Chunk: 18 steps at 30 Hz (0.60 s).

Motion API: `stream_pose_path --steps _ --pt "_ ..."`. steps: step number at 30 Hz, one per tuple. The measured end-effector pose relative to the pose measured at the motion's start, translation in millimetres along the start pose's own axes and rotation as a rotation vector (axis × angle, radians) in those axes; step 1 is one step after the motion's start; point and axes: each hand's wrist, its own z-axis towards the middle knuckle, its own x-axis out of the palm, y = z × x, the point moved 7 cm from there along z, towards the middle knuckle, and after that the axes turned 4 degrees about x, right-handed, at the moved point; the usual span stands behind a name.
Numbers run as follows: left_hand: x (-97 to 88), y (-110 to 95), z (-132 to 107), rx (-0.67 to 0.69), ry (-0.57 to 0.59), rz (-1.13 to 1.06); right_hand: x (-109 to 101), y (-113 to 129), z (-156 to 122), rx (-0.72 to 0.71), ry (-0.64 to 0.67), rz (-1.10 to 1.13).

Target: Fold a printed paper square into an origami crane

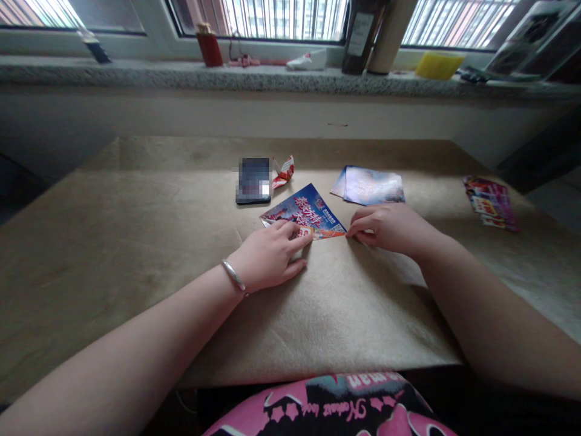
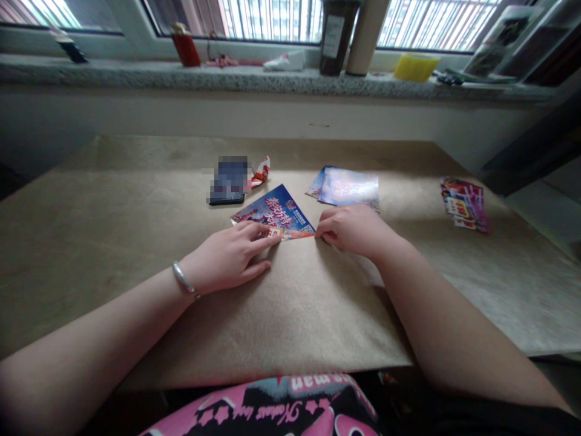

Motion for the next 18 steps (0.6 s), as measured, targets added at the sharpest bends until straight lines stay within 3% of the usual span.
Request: stream_pose_path --steps 18 --pt "0.0 -0.2 -0.1 0.011 -0.007 0.009 2.4 -6.9 -3.5 0.017 0.022 0.042"
